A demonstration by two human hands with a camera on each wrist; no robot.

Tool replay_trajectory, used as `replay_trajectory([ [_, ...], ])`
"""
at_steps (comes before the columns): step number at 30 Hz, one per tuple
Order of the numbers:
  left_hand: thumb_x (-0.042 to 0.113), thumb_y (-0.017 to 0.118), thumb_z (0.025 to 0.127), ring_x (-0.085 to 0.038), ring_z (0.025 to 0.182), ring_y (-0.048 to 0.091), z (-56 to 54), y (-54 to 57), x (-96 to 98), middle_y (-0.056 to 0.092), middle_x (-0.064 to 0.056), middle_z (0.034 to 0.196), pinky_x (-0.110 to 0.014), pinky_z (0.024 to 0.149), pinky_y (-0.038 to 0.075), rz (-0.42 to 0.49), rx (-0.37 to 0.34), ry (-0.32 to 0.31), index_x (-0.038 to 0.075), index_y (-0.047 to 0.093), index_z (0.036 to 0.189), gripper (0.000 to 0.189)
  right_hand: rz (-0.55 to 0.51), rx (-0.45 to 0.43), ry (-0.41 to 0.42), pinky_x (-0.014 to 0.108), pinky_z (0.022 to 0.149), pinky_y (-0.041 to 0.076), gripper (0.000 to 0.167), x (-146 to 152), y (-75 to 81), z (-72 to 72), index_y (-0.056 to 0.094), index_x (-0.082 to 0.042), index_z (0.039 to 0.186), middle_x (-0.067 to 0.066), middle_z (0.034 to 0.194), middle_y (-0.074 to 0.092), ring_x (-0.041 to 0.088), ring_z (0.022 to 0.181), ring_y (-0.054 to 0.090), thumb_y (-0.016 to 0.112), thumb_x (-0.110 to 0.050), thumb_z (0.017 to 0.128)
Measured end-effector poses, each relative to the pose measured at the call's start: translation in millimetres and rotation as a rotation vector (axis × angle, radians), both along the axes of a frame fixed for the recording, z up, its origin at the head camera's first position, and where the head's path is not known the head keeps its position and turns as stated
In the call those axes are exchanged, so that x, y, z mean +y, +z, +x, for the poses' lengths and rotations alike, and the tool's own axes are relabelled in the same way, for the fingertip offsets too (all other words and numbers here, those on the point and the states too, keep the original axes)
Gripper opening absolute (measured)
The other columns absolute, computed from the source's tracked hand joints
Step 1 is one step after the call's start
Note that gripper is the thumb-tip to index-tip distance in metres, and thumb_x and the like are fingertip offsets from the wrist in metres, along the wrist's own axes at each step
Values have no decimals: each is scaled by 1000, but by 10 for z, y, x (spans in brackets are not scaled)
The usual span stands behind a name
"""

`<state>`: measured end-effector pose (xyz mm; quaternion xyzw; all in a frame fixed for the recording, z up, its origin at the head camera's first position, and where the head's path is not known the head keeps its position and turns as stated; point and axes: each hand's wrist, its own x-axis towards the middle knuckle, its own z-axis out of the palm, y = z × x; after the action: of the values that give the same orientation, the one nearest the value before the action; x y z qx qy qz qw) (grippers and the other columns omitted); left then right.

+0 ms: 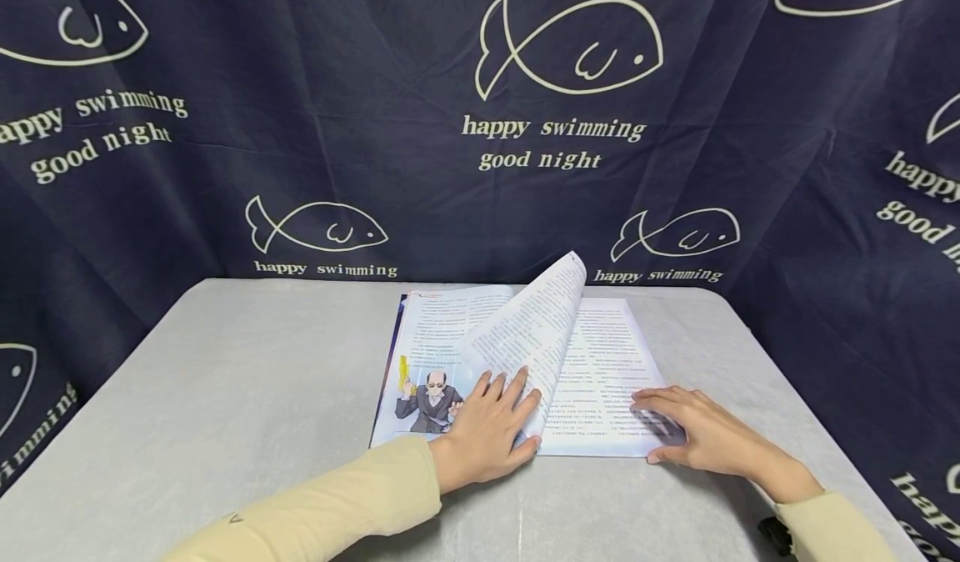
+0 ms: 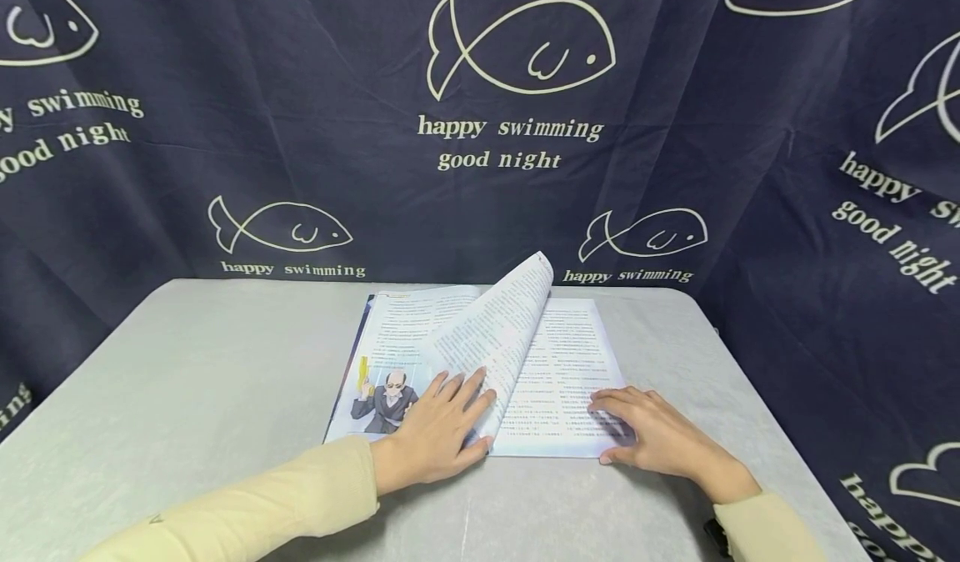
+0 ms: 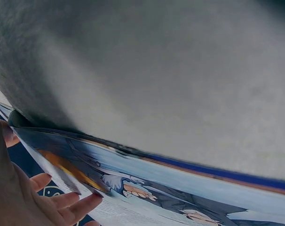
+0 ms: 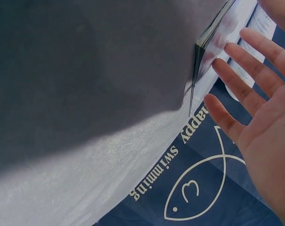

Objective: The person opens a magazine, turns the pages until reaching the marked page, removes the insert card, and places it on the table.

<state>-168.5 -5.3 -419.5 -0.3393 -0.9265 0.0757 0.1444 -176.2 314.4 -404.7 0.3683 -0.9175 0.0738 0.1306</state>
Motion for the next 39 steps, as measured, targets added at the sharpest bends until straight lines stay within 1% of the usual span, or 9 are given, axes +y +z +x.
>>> replay_trajectory([
  [7,59,31,90,-31,121,47,0,-16,-3,35,-11,144,-45,104,30,18,-30,-2,22,33,138,62,-6,-5,6,33,81,37,58,8,5,8,65,-14,107,0,112,64,18,102,57,81,-36,55],
  [12,63,31,88,-31,118,49,10,-20,1,34,-12,144,-45,103,32,14,-19,-3,24,32,140,65,-10,-4,10,33,80,38,58,16,0,6,65,-14,106,-1,112,64,18,101,57,81,-37,55],
  [17,64,31,87,-30,114,51,14,-26,1,34,-12,145,-44,102,33,4,-13,2,26,31,141,66,-16,0,20,33,78,39,58,23,1,-2,65,-14,106,0,112,64,18,101,57,81,-37,55],
  [22,66,30,87,-31,110,54,22,-16,-1,33,-13,145,-44,102,33,-8,3,3,27,31,141,67,-23,0,28,31,78,39,57,28,-1,-7,65,-15,105,-1,111,64,17,100,57,81,-37,55],
  [25,67,28,86,-31,109,54,26,-2,-3,32,-13,145,-45,102,33,-29,12,7,29,30,142,67,-29,0,35,31,77,38,56,28,0,-7,65,-15,104,0,111,64,17,100,57,81,-37,55],
  [30,70,23,86,-33,108,54,27,20,-2,30,-11,147,-46,101,33,-82,23,28,35,27,142,66,-33,-10,45,32,76,39,55,25,7,-6,65,-16,103,1,112,64,19,100,57,81,-35,55],
  [34,71,22,85,-34,108,54,21,26,-2,29,-11,147,-47,100,33,-95,32,31,37,29,141,66,-25,-14,43,32,76,39,56,31,11,-8,65,-16,103,1,112,64,19,100,57,81,-35,53],
  [39,71,23,85,-33,109,53,19,28,-7,30,-12,147,-46,99,34,-96,51,26,36,32,140,66,-20,-16,46,32,77,38,54,33,8,-14,65,-16,103,1,112,64,20,100,57,81,-33,54],
])
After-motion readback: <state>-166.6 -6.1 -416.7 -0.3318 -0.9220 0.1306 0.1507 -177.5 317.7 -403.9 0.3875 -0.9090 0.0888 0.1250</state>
